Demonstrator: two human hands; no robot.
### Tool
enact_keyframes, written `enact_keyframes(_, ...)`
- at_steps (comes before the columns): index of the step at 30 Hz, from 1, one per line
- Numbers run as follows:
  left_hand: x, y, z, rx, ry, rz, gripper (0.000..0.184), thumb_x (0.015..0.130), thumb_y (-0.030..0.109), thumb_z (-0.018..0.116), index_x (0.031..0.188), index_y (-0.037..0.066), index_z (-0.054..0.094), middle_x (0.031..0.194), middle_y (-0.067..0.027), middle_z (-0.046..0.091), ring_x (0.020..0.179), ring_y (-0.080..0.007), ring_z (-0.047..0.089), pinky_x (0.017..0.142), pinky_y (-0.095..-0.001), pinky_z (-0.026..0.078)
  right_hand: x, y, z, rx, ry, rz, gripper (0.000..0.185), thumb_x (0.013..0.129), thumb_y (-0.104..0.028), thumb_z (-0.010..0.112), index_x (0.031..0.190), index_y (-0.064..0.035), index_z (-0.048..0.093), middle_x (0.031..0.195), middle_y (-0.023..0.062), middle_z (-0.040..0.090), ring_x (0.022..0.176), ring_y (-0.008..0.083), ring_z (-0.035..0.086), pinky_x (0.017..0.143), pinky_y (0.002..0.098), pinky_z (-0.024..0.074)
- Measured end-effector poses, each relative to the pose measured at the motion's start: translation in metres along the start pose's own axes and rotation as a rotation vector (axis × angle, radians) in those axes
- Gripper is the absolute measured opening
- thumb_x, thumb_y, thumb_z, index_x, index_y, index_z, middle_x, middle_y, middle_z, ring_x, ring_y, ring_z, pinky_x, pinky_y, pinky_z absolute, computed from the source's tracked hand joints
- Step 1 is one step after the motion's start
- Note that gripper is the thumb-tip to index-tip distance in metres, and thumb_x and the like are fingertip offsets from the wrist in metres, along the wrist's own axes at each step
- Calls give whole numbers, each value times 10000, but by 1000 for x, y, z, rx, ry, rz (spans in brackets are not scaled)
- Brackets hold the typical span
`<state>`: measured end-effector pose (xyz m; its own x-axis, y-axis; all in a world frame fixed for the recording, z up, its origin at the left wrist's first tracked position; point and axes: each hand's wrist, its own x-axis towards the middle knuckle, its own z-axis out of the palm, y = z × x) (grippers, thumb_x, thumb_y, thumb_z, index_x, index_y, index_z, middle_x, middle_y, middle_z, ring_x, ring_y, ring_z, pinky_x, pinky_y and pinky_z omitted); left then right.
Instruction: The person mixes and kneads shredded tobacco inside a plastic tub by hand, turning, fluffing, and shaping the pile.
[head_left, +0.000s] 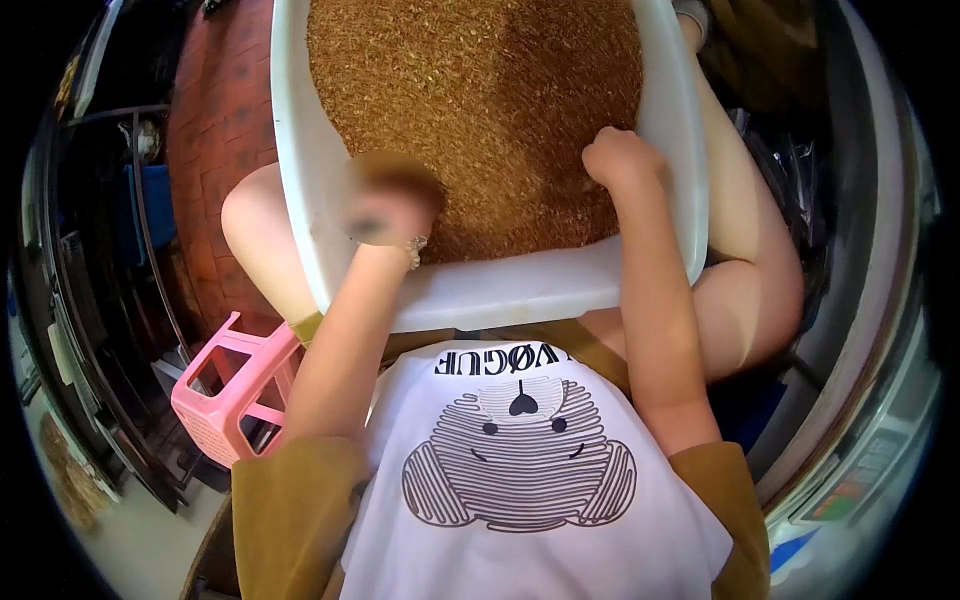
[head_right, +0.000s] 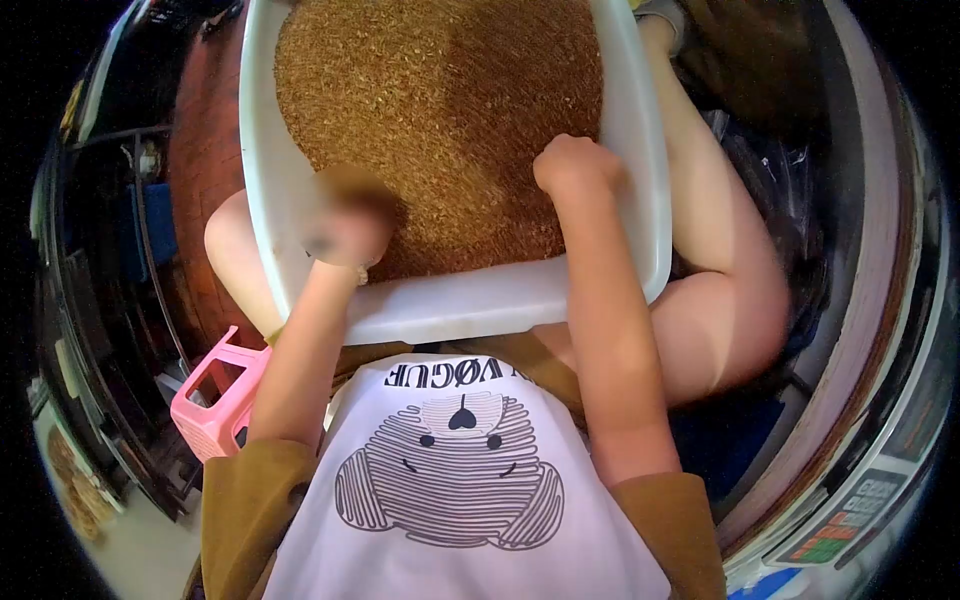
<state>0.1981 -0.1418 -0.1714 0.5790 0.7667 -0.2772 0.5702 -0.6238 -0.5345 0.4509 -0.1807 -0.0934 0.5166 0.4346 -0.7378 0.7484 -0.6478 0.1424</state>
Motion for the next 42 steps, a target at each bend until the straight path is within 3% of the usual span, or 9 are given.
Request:
enact_keyframes(8, 2, -5, -12, -149, -235, 84, 285, 829, 115, 410, 961, 4, 637, 1029, -170, 607, 893, -278, 601, 684, -421, 487, 13, 5, 9, 24, -46, -38, 375, 822, -181, 425, 1159, -96, 567, 1212, 106, 537, 1115, 264, 521, 909, 400, 416)
enact_keyframes(14, 2, -13, -29, -398, -750, 259, 307, 840, 108, 379, 968, -8, 633, 1058, -184, 599, 937, -292, 600, 727, -425, 490, 38, 4, 36, -16, -201, -88, 370, 817, -153, 409, 1131, -31, 562, 1227, 151, 510, 1119, 288, 506, 913, 396, 409)
enact_keyframes(17, 5, -10, -31, -432, -939, 388, 384, 871, 138, 299, 1106, 15, 576, 1213, -195, 506, 1136, -324, 488, 905, -419, 410, 38, -2, 44, -110, -330, -207, 362, 814, -132, 395, 1088, 22, 576, 1213, 178, 512, 1097, 299, 517, 909, 398, 407)
enact_keyframes(21, 6, 7, 38, -536, -848, 340, 437, 904, 209, 244, 1169, -26, 500, 1220, -221, 485, 1139, -363, 464, 948, -428, 367, 48, -5, 61, -146, -355, -382, 405, 823, -119, 373, 1169, 54, 491, 1213, 212, 492, 1083, 340, 516, 847, 456, 445)
enact_keyframes(27, 3, -3, -15, -733, -873, 172, 460, 911, 178, 219, 1283, -70, 328, 1193, -282, 474, 1128, -386, 460, 918, -427, 400, 44, -4, 71, 479, -723, 17, 528, 863, -210, 348, 1344, -4, 274, 1372, 230, 283, 1133, 358, 468, 784, 432, 519)
enact_keyframes(31, 9, 6, 21, -672, -762, 448, 488, 921, 222, 172, 1287, -62, 324, 1245, -215, 465, 1112, -369, 476, 863, -397, 444, 47, -9, 76, 555, -725, -122, 566, 870, -230, 355, 1358, 5, 187, 1400, 243, 180, 1159, 404, 418, 757, 454, 535)
enact_keyframes(34, 0, 10, 11, -1427, -876, -204, 478, 922, 228, 192, 1291, -43, 332, 1276, -193, 442, 1126, -321, 470, 924, -389, 411, 34, -15, 76, 627, -588, -74, 499, 879, -233, 388, 1304, 15, 298, 1379, 194, 268, 1155, 407, 422, 861, 497, 474)
enact_keyframes(37, 7, 25, 53, -1740, -874, -168, 486, 930, 270, 208, 1303, -15, 332, 1296, -168, 425, 1161, -274, 444, 999, -362, 350, 26, -12, 66, 721, -831, -226, 440, 880, -218, 372, 1251, 17, 369, 1300, 185, 389, 1125, 331, 474, 873, 474, 468)
enact_keyframes(42, -4, 14, -19, -2223, -992, -376, 498, 935, 304, 196, 1301, 4, 351, 1302, -157, 424, 1177, -244, 438, 1032, -344, 306, 38, -26, 93, 856, -912, -230, 388, 875, -205, 374, 1199, 1, 433, 1228, 144, 478, 1103, 258, 501, 906, 448, 437)
